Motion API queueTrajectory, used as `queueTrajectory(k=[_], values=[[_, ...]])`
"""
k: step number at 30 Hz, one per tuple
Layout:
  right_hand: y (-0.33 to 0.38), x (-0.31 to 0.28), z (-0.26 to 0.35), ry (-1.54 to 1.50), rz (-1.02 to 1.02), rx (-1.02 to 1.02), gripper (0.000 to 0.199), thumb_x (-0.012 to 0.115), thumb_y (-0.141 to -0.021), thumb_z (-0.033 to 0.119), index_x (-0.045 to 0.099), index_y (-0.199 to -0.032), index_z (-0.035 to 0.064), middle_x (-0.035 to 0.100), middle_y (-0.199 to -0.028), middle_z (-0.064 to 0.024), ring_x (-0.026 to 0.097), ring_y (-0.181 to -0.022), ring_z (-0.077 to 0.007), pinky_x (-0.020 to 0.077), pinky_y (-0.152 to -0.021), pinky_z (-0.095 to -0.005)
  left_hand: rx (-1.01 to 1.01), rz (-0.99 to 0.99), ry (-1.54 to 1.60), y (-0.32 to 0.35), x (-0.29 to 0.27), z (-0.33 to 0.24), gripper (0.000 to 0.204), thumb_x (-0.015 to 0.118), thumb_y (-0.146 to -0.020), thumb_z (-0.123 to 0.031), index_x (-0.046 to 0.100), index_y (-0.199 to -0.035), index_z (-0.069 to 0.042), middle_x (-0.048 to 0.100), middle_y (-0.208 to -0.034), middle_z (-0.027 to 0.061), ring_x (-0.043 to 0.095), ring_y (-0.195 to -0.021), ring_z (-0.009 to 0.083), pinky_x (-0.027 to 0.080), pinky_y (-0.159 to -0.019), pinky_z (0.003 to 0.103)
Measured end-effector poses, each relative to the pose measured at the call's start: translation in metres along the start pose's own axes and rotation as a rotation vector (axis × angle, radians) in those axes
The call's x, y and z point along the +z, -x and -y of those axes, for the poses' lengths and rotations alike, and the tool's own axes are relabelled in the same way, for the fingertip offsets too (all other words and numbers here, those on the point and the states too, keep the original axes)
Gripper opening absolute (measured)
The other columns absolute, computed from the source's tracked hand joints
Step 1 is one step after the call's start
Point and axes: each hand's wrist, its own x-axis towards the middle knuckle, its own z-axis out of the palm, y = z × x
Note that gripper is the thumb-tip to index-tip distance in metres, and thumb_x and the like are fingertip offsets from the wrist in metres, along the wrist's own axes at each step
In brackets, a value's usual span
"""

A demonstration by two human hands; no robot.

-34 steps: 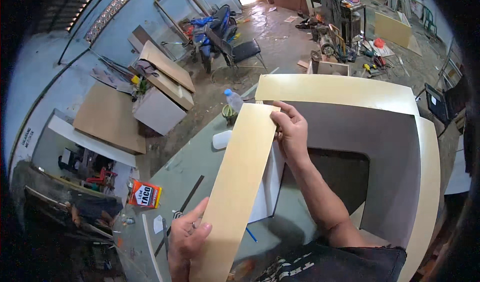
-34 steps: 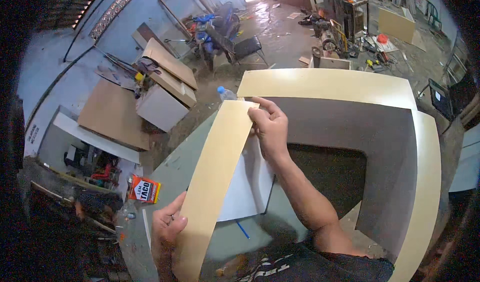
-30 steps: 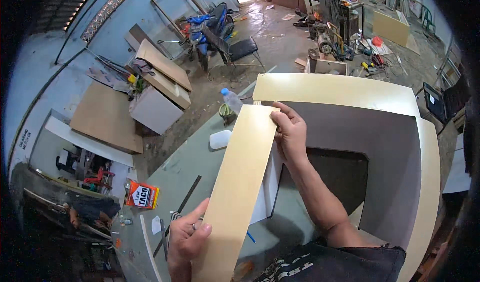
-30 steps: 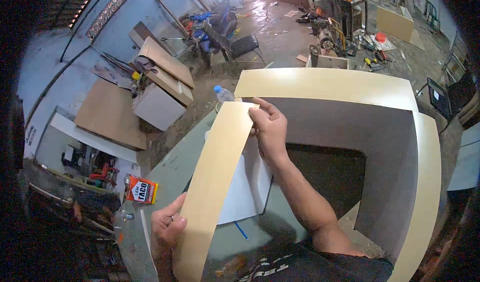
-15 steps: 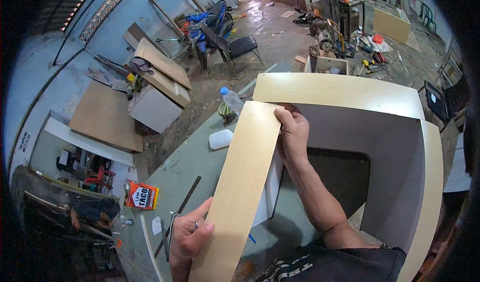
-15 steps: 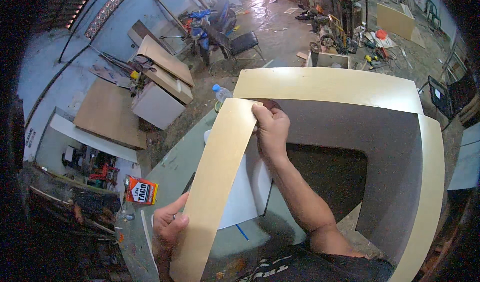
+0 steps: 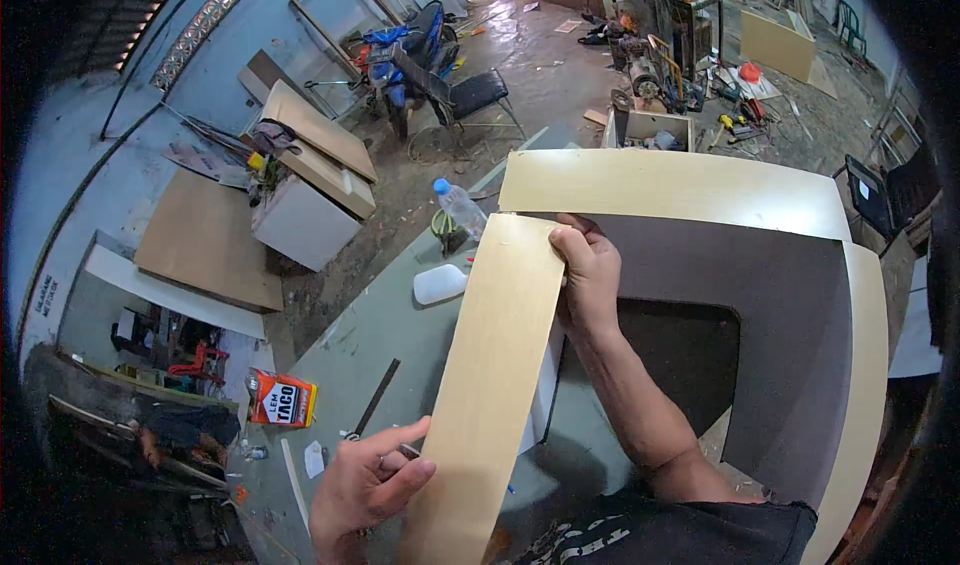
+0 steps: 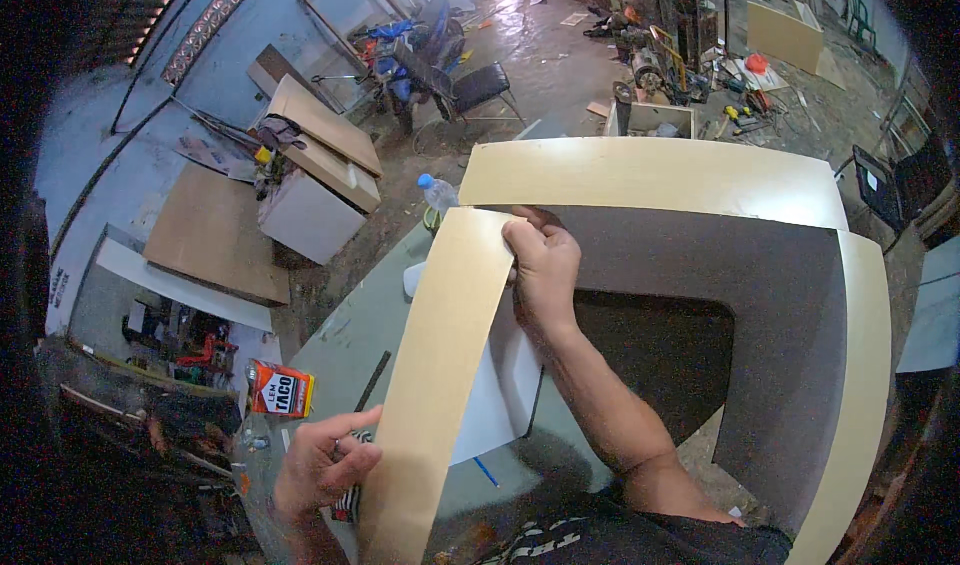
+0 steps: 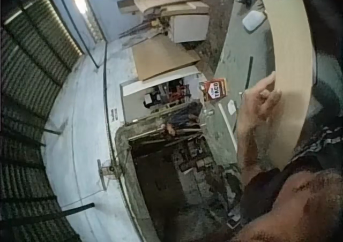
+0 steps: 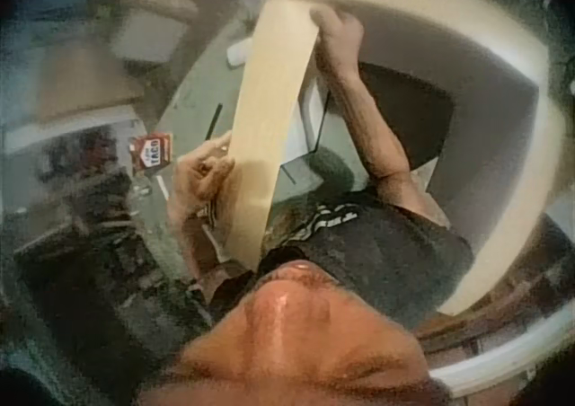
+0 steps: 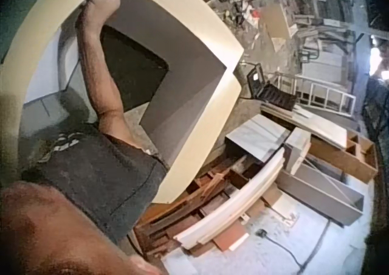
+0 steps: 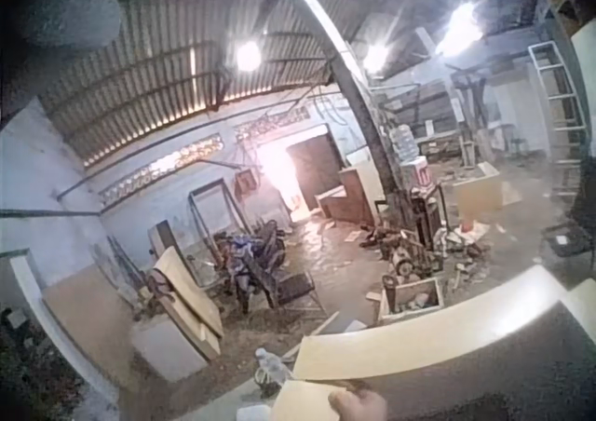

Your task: The person measures and cuts laminate strips using scissors and a metal ruler, then aligns and applies the strips onto the edges of a wooden structure by hand.

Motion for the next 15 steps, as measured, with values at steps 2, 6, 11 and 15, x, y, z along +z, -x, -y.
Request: queueTrajectory(k=[2, 6, 11, 15], values=[[0.0, 0.002, 0.001, -0.023, -0.005, 0.001, 0.033, 0.062, -0.088, 0.009, 0.058, -0.114, -0.0104, 0.066, -0.086, -0.0078, 0.059, -0.06, -0.0081, 0.0442, -0.05, -0.0216, -0.018, -0.013, 0.01, -0.008, 0.002, 0.006, 0.047, 0.072, -0.092, -0.016, 0.061, -0.134, 0.003, 0.065, -0.062, 0.0034, 0.054, -0.056, 0.0048, 0.049, -0.059, 0.025], [0.002, -0.002, 0.008, -0.002, 0.007, 0.023, 0.038, 0.063, -0.087, 0.009, 0.056, -0.118, -0.0115, 0.066, -0.086, -0.008, 0.06, -0.062, -0.0082, 0.0457, -0.052, -0.0217, 0.087, -0.109, -0.158, -0.037, 0.004, -0.012, 0.046, 0.07, -0.092, -0.014, 0.061, -0.133, 0.003, 0.069, -0.084, 0.0027, 0.06, -0.073, 0.0085, 0.052, -0.07, 0.026], [-0.001, -0.007, -0.002, 0.021, 0.022, 0.023, 0.043, 0.064, -0.087, 0.011, 0.054, -0.122, -0.0116, 0.065, -0.083, -0.007, 0.058, -0.059, -0.0083, 0.0447, -0.049, -0.0221, 0.285, -0.219, -0.16, -0.106, 0.019, -0.059, 0.073, 0.077, -0.085, -0.023, 0.047, -0.147, 0.003, 0.066, -0.112, 0.0144, 0.065, -0.086, 0.0144, 0.054, -0.076, 0.03], [-0.002, -0.014, 0.0, 0.03, 0.098, 0.106, 0.047, 0.065, -0.089, 0.017, 0.053, -0.124, -0.0112, 0.063, -0.078, -0.0051, 0.058, -0.06, -0.0091, 0.0458, -0.051, -0.0245, 0.481, -0.271, -0.613, -0.151, 0.035, -0.069, 0.086, 0.079, -0.08, -0.043, 0.049, -0.144, 0.006, 0.064, -0.119, 0.0249, 0.069, -0.099, 0.0351, 0.054, -0.089, 0.041]])
